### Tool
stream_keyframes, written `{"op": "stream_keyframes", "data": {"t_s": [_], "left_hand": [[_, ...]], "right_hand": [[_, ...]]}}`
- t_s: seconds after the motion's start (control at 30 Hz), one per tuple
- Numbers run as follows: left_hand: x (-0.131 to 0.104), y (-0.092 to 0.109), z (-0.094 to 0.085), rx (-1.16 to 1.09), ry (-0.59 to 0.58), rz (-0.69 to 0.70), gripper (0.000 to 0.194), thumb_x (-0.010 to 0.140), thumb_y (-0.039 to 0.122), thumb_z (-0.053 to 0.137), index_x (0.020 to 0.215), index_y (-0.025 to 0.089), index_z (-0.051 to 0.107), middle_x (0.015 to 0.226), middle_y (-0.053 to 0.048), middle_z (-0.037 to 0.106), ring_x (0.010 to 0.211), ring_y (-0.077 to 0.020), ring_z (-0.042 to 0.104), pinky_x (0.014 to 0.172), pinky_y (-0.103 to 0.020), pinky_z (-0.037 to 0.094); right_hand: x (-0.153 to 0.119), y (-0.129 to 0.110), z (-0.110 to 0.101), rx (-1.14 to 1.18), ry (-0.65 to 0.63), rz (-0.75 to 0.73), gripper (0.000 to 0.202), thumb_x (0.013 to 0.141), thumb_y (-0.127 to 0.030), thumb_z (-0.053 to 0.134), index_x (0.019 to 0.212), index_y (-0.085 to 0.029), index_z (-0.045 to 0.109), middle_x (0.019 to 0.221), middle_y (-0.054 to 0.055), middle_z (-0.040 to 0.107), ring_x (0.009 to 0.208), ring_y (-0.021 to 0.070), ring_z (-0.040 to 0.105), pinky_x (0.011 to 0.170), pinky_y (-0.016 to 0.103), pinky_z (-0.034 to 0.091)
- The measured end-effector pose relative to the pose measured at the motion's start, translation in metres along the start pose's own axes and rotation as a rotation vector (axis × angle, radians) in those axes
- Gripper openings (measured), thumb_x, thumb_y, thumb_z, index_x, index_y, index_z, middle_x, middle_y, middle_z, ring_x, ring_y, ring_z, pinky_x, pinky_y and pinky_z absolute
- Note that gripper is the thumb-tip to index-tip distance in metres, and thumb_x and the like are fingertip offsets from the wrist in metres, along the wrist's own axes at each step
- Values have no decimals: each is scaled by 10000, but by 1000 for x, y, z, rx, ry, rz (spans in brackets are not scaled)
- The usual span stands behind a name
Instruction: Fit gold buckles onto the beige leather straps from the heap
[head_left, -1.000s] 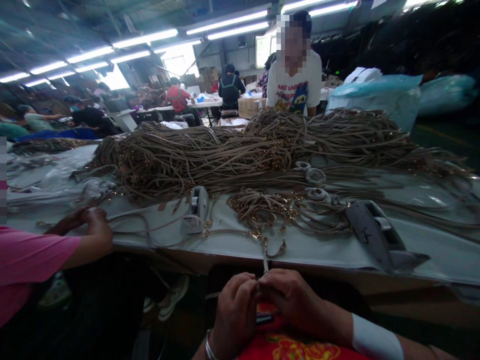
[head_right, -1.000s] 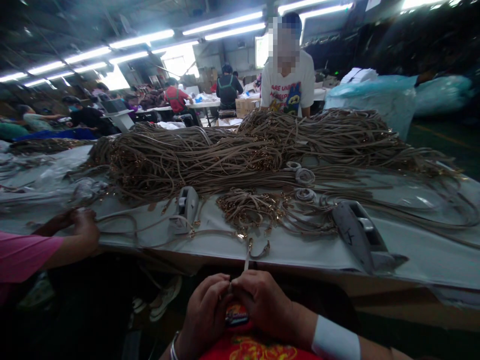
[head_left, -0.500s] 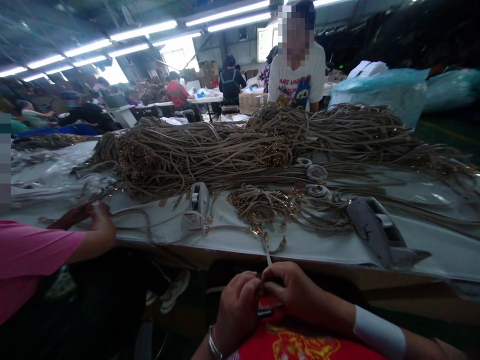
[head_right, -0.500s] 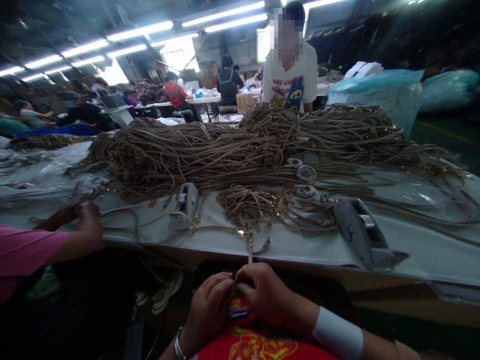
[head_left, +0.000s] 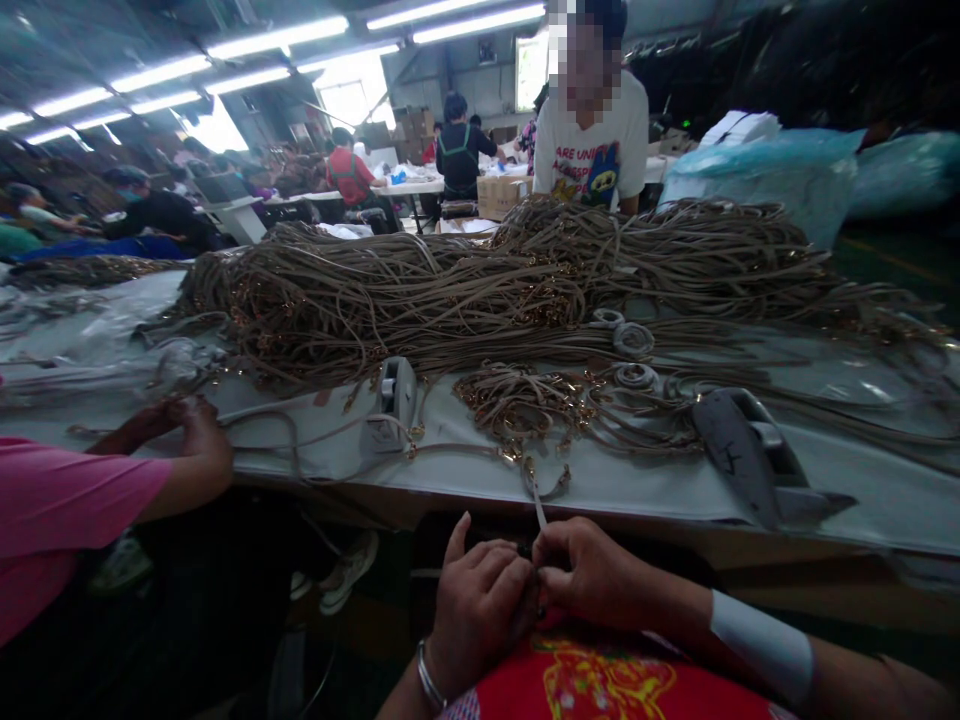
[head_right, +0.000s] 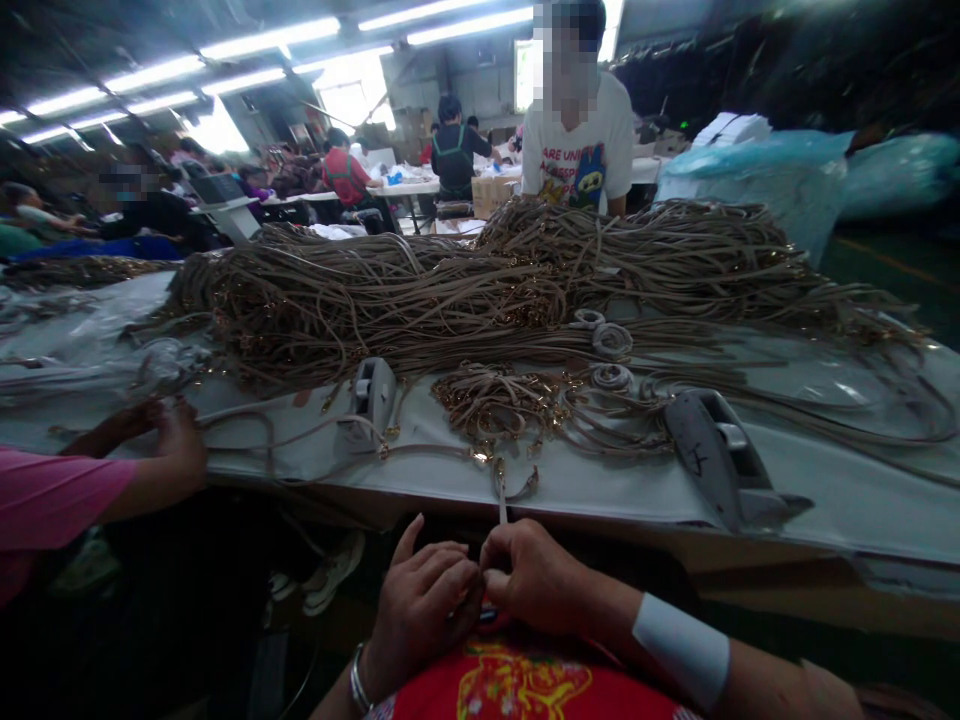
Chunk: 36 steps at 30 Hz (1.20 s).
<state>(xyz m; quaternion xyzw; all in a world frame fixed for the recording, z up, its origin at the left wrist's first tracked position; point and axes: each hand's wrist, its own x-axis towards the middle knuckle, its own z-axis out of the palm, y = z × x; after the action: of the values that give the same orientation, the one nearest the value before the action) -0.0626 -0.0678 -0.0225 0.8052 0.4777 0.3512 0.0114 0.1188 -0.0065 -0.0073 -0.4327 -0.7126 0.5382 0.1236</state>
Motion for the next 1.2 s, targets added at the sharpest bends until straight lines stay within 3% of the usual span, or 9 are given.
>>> {"op": "stream_keyframes", "data": {"t_s": [0.1,0.33,0.47,0.63,0.73,0.8,1.03,1.1,1.2], "left_hand": [[-6,0,4,-55,92,3,57,824,157,614,842,207,634,761,12,747,754,-138,718,1162,-418,274],[-10,-7,-2,-165,15,-49,160,801,147,627,948,211,615,779,1,731,685,-134,693,903,-360,547],[-5,-7,-4,-171,10,-34,150,819,129,621,950,200,603,775,-9,717,689,-135,681,907,-380,556],[-8,-8,-1,-162,-21,-44,55,824,148,598,864,186,603,709,-13,663,640,-132,635,822,-337,564],[-12,-8,2,-132,-58,-129,39,812,172,576,789,184,604,641,-8,592,551,-124,558,559,-232,484],[-14,-8,4,-126,-69,-201,64,802,161,562,759,182,606,624,-1,559,516,-112,522,479,-206,397],[-13,-5,4,-243,-105,-429,125,798,189,560,676,168,573,615,9,497,521,-105,451,486,-210,335],[-8,-5,-1,-417,-173,-590,109,827,250,578,804,151,618,680,-11,558,576,-119,486,524,-213,371],[1,-4,-11,-819,-390,-771,344,908,439,536,993,128,655,798,-57,655,666,-138,544,609,-232,423]], "right_hand": [[-4,5,-10,138,-93,122,121,677,-163,557,745,-138,655,605,-33,597,509,85,478,456,170,340],[-10,18,-37,270,-150,169,145,699,-198,533,815,-167,615,608,-39,579,469,87,485,431,167,349],[-10,5,-28,260,-178,124,183,792,-292,541,881,-157,626,669,-11,613,524,114,524,461,192,389],[-5,8,-8,140,-82,-12,335,845,-419,599,664,-137,616,570,-33,496,547,91,407,493,197,310],[-1,21,-15,176,-42,11,385,824,-454,631,603,-143,580,548,-47,440,528,80,350,483,208,265],[2,30,-27,272,-36,66,399,807,-488,638,605,-153,562,539,-56,419,503,75,321,463,212,239],[2,43,-61,257,38,102,426,773,-527,647,579,-171,517,493,-67,357,461,69,255,435,230,169],[2,38,-64,247,64,77,421,776,-522,655,584,-167,533,492,-62,376,461,70,273,434,228,176],[5,25,-65,308,119,26,415,774,-522,683,611,-160,562,490,-64,401,451,65,288,429,220,184]]}}
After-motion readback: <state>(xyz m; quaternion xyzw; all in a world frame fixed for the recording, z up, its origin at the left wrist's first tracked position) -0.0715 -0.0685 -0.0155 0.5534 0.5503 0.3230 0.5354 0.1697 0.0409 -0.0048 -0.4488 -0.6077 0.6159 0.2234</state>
